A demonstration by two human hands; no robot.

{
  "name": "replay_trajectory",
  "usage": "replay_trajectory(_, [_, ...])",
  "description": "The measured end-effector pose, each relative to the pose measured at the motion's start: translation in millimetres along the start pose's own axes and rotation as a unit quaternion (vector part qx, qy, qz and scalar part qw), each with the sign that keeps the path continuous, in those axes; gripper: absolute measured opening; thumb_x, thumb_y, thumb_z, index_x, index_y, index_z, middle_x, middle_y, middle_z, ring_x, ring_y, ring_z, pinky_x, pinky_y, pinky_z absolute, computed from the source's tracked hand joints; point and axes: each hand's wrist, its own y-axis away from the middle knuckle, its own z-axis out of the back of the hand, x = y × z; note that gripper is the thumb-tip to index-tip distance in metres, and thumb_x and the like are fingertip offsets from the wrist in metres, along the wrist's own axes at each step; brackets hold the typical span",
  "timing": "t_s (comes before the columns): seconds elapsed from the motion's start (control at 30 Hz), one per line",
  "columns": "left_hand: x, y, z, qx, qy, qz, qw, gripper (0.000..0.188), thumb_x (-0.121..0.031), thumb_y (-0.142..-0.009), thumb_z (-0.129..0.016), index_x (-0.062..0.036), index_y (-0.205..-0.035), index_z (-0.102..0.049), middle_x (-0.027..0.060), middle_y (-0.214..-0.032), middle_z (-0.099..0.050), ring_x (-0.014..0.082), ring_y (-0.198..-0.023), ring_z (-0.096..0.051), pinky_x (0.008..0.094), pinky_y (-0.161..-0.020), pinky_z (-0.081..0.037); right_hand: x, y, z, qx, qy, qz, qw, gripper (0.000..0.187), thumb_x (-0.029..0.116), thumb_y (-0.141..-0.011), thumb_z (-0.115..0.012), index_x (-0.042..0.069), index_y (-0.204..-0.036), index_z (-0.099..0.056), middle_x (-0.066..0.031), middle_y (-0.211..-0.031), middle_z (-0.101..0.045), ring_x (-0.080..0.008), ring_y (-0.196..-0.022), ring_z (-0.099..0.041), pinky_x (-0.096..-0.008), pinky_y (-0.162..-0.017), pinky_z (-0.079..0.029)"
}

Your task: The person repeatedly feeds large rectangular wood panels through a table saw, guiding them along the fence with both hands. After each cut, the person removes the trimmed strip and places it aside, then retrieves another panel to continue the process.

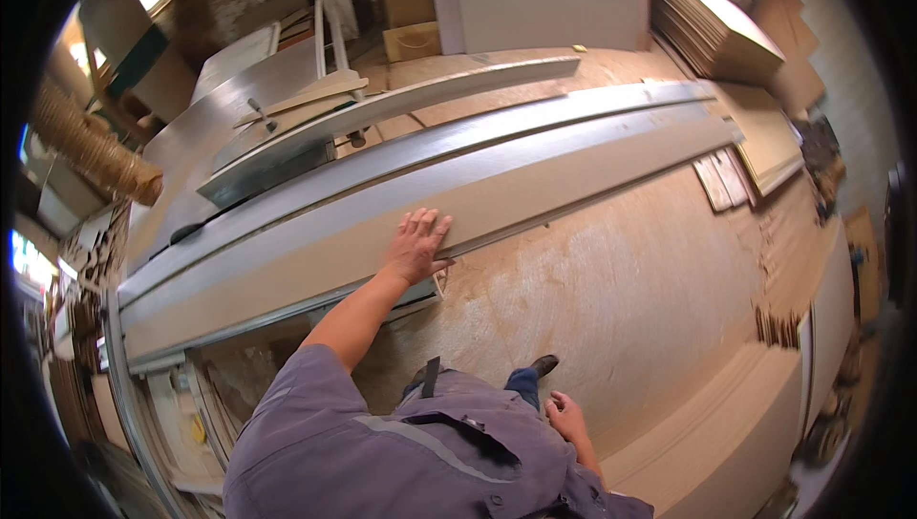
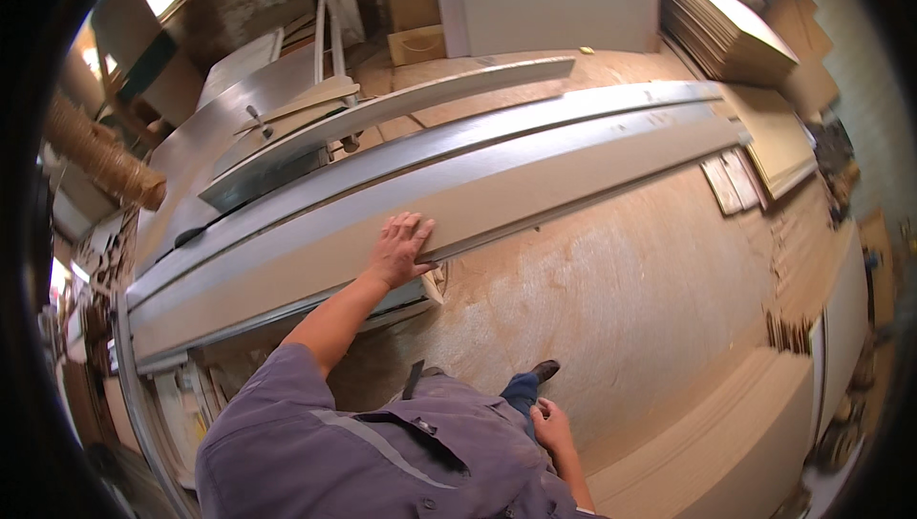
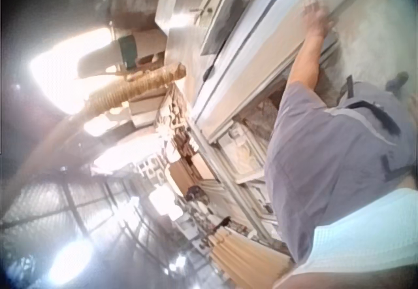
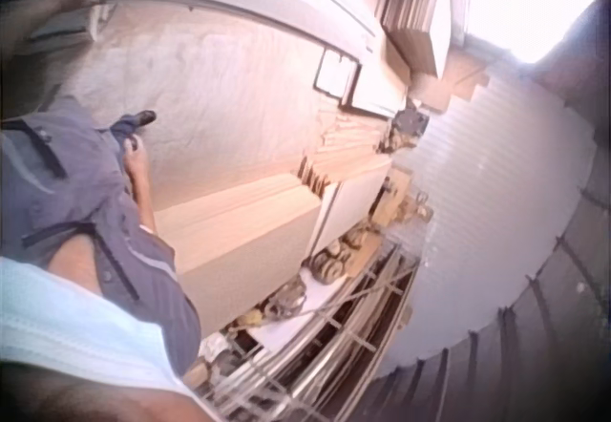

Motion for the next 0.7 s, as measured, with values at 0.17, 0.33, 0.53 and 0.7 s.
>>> replay_trajectory(0.17, [-39, -29, -23, 0.019, -0.043, 0.077, 0.996, 0.094, -0.060, -0.074, -0.077, -0.0188, -0.149, -0.040, 0.0099, -0.147, -0.038, 0.0296, -0.142, -0.030, 0.0485, -0.120, -0.023, -19, -83, 122, 0.036, 0.030, 0.024, 0.999, 0.047, 0.022, -0.093, -0.065, -0.003, -0.131, -0.057, -0.0250, -0.114, -0.069, -0.0266, -0.100, -0.070, -0.0357, -0.086, -0.054])
replay_trajectory(0.33, [-39, -5, -16, 0.048, -0.075, 0.204, 0.975, 0.103, -0.066, -0.070, -0.076, -0.0194, -0.152, -0.035, 0.0082, -0.149, -0.034, 0.0286, -0.144, -0.026, 0.0486, -0.122, -0.019, -28, -168, 268, 0.019, 0.066, 0.021, 0.997, 0.044, 0.019, -0.094, -0.064, -0.005, -0.130, -0.057, -0.0167, -0.101, -0.070, -0.0191, -0.085, -0.066, -0.0322, -0.075, -0.053])
replay_trajectory(0.53, [-75, -55, -43, 0.005, -0.071, 0.205, 0.976, 0.094, -0.075, -0.076, -0.063, -0.0166, -0.147, -0.042, 0.0077, -0.145, -0.039, 0.0280, -0.140, -0.032, 0.0497, -0.121, -0.020, 59, -284, 360, -0.009, 0.118, 0.104, 0.988, 0.043, 0.019, -0.097, -0.062, -0.006, -0.131, -0.056, -0.0088, -0.091, -0.067, -0.0137, -0.078, -0.060, -0.0288, -0.072, -0.049])
replay_trajectory(0.7, [-116, -111, -55, -0.022, -0.059, 0.182, 0.981, 0.090, -0.078, -0.083, -0.049, -0.0161, -0.147, -0.043, 0.0091, -0.144, -0.042, 0.0268, -0.137, -0.036, 0.0483, -0.121, -0.017, 183, -307, 358, -0.005, 0.109, 0.219, 0.970, 0.041, 0.019, -0.098, -0.063, -0.006, -0.130, -0.056, -0.0092, -0.096, -0.069, -0.0143, -0.082, -0.062, -0.0282, -0.076, -0.051])
